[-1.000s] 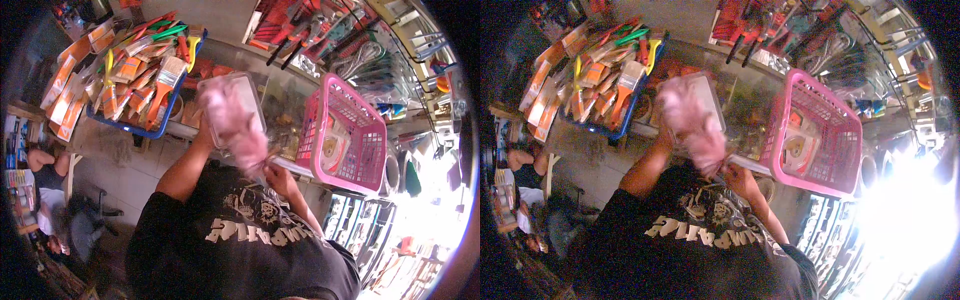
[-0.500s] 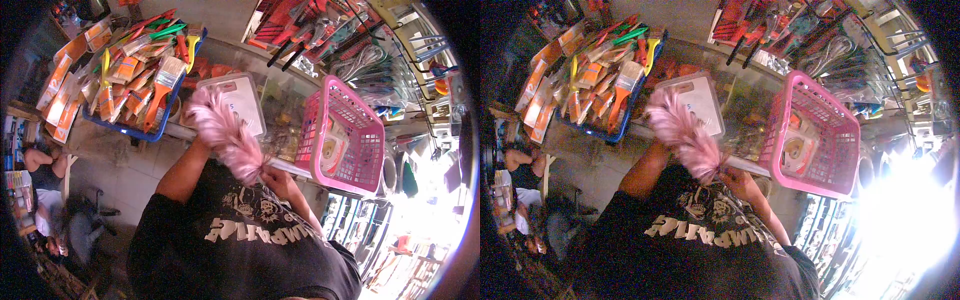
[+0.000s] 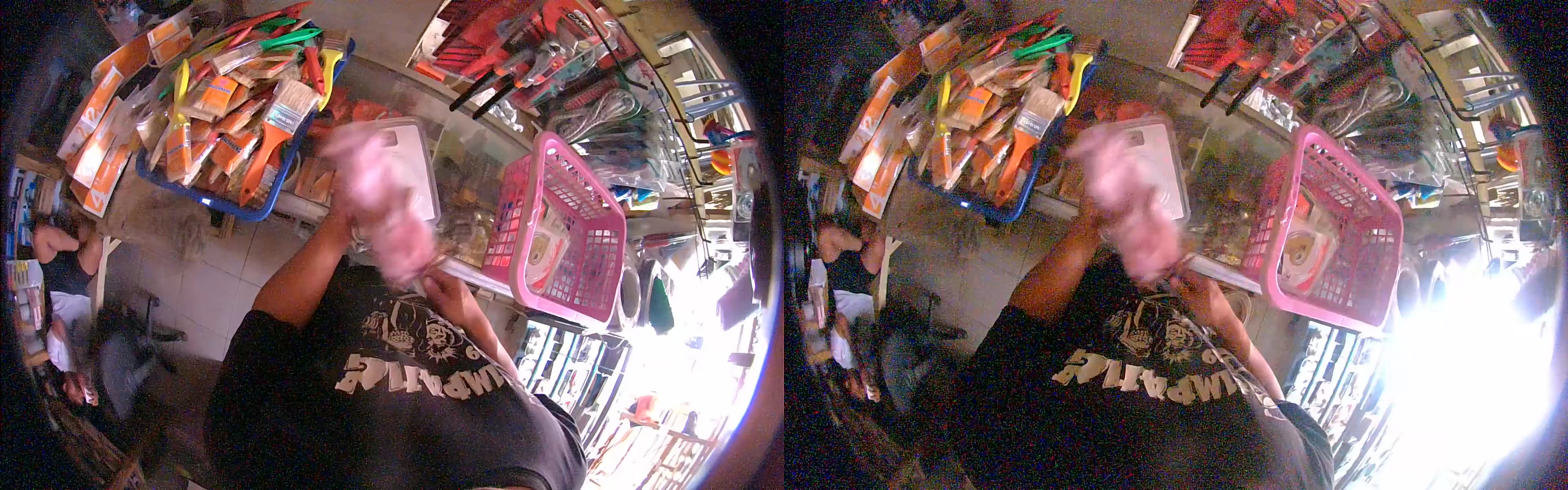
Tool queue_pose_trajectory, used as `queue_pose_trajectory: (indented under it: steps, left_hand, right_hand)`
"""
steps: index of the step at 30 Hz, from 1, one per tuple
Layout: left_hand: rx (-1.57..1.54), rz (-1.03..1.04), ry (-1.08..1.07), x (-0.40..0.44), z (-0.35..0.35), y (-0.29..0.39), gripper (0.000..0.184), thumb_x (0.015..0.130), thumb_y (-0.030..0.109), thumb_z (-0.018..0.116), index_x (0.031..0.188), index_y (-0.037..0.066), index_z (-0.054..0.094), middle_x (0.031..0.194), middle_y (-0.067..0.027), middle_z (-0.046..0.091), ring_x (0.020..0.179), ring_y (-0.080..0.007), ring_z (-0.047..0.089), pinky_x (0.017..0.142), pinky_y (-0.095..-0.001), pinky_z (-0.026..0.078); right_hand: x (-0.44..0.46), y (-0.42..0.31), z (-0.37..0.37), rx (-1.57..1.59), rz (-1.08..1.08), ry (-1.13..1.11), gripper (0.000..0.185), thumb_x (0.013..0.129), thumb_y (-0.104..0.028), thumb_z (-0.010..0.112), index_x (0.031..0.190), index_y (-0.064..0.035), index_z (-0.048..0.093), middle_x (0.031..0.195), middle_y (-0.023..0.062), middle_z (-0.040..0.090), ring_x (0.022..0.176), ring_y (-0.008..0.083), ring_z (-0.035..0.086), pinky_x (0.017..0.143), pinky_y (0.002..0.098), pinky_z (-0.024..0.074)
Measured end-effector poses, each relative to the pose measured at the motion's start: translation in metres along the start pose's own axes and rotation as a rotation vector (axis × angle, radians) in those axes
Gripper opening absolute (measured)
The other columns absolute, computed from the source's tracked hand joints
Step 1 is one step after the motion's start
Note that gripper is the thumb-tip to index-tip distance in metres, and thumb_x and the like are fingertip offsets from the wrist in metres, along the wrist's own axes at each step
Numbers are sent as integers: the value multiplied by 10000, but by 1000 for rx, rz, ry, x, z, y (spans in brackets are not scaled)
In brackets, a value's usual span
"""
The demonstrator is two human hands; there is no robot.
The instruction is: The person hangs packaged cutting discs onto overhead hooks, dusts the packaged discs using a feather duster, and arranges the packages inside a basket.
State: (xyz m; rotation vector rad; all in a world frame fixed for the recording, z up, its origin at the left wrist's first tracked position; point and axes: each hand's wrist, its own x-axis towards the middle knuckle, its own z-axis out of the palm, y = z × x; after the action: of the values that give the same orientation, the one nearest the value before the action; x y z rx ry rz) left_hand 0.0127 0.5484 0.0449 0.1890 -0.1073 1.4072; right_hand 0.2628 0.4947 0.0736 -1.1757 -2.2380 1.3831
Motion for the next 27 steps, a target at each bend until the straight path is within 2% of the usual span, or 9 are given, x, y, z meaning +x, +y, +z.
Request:
queue_pose_trajectory:
  steps: [1,4,9,12,13,16,21,25,27]
  left_hand:
    - [-21,-15,-52,0,4,1,574,895,483,362,1330,111,316,1264,-85,427,1143,-263,424,977,-422,364]
    - [13,-4,-184,-1,-3,3,563,900,456,386,1332,106,300,1262,-83,416,1145,-255,415,981,-412,362]
    - [127,120,116,-5,-45,-13,491,931,382,332,1311,70,327,1278,-91,414,1147,-241,425,972,-404,373]
    - [95,76,51,-5,-11,-3,478,928,328,370,1311,47,312,1299,-98,375,1182,-225,382,971,-392,373]
    - [124,76,80,-5,-12,-2,502,920,334,391,1315,38,300,1309,-103,359,1198,-220,364,972,-388,372]
    - [-30,-36,-3,-1,-6,-2,521,887,348,450,1288,32,348,1265,-111,408,1169,-245,400,971,-406,367]
    - [-182,-129,-109,-3,22,3,537,863,403,470,1266,54,405,1235,-116,451,1147,-274,427,973,-421,359]
    - [-135,-92,-29,-4,18,0,524,884,437,409,1271,86,405,1219,-112,460,1112,-270,448,967,-428,363]
    - [-106,-53,37,-4,10,-2,516,894,447,381,1274,97,403,1205,-111,468,1086,-266,464,963,-432,367]
  right_hand:
    - [-3,-7,-2,-67,53,-31,369,919,-368,421,914,-11,515,738,131,533,691,247,510,682,387,421]
    - [3,6,0,109,543,34,392,913,-374,437,1012,-6,527,871,170,573,858,275,549,816,369,412]
    - [0,-11,3,-93,139,-43,402,907,-409,443,914,-14,516,758,149,560,700,271,514,693,389,419]
    - [11,-29,-6,148,662,78,407,888,-393,483,1010,-10,547,946,203,592,923,324,561,819,396,415]
    - [9,-11,-5,64,616,74,402,877,-389,506,1014,-14,545,894,198,597,904,324,577,803,406,432]
    - [-3,6,-3,-166,93,-20,377,891,-395,484,910,-20,515,672,128,545,669,268,553,662,404,453]
    - [2,-11,-15,216,654,87,299,877,-301,510,981,-22,545,813,160,596,778,286,581,701,378,451]
    - [-2,-3,-12,-152,9,67,348,907,-345,459,752,-39,517,635,73,523,574,156,516,541,327,427]
    - [4,-6,-16,57,435,88,317,893,-330,481,856,-23,553,755,137,569,716,240,560,654,362,443]
